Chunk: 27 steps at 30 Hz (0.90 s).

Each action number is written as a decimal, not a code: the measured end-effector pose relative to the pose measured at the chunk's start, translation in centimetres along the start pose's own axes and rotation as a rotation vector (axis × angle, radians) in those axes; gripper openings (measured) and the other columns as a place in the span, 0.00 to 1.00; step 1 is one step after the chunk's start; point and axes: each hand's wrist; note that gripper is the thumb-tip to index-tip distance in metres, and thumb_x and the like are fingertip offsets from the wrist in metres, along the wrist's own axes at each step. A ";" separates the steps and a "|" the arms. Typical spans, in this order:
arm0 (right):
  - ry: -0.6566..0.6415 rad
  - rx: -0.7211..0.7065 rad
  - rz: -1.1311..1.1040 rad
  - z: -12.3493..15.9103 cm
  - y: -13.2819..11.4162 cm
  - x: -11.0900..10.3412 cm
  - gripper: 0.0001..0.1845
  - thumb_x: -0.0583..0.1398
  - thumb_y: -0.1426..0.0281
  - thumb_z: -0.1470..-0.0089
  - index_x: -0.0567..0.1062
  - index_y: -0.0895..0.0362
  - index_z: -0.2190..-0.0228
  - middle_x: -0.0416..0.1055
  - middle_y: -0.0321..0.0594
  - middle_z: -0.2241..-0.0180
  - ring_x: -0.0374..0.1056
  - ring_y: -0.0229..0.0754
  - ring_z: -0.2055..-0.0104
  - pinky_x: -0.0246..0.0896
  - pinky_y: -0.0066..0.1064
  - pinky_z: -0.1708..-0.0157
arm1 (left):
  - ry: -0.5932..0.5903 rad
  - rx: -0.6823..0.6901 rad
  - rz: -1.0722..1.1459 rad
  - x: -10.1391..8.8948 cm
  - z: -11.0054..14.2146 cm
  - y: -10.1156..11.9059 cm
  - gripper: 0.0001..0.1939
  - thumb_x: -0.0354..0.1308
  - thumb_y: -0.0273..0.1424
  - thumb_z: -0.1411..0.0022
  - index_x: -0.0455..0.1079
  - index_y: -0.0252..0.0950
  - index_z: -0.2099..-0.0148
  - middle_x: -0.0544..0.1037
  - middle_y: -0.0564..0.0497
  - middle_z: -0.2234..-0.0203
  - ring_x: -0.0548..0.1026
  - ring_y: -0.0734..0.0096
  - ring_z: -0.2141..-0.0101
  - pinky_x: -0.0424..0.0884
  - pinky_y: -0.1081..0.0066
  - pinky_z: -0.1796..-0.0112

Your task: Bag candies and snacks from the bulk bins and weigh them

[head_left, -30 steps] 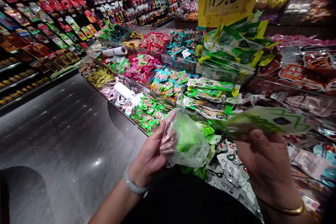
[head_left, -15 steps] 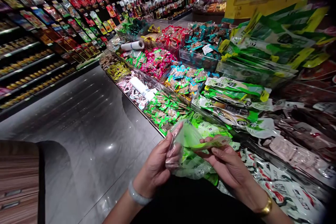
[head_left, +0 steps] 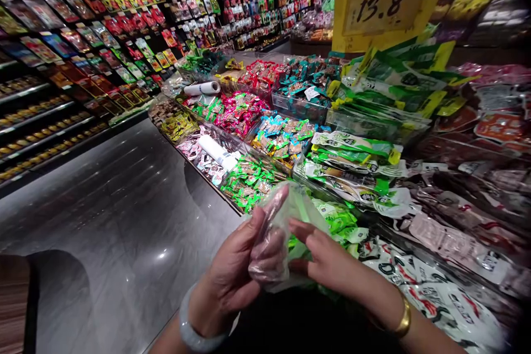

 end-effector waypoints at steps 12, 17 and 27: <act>0.315 -0.125 0.441 1.2 -3.5 -5.9 0.50 0.71 0.51 0.57 0.60 0.45 0.36 0.49 0.48 0.31 0.46 0.65 0.31 0.48 0.62 0.36 | 0.061 0.210 0.042 2.5 1.4 0.3 0.25 0.58 0.40 0.35 0.64 0.57 0.37 0.48 0.62 0.84 0.44 0.83 0.84 0.55 0.83 0.83; 0.356 -0.183 0.472 0.9 -5.7 -8.4 0.31 0.66 0.49 0.51 0.76 0.51 0.49 0.63 0.50 0.38 0.48 0.66 0.32 0.38 0.66 0.35 | 0.061 0.267 0.036 4.2 2.2 1.8 0.25 0.65 0.39 0.41 0.70 0.60 0.42 0.46 0.61 0.85 0.47 0.83 0.86 0.59 0.81 0.84; 0.182 0.005 0.851 -0.2 -0.9 -10.5 0.30 0.53 0.47 0.39 0.81 0.54 0.77 0.78 0.46 0.74 0.75 0.56 0.57 0.54 0.55 0.41 | 0.174 0.231 -0.003 -0.2 -5.5 0.6 0.26 0.57 0.36 0.33 0.61 0.49 0.34 0.58 0.60 0.82 0.59 0.81 0.83 0.56 0.81 0.81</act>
Point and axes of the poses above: each hand's wrist, its own z-axis away from the middle knuckle, its own x-axis out of the palm, y = z × x
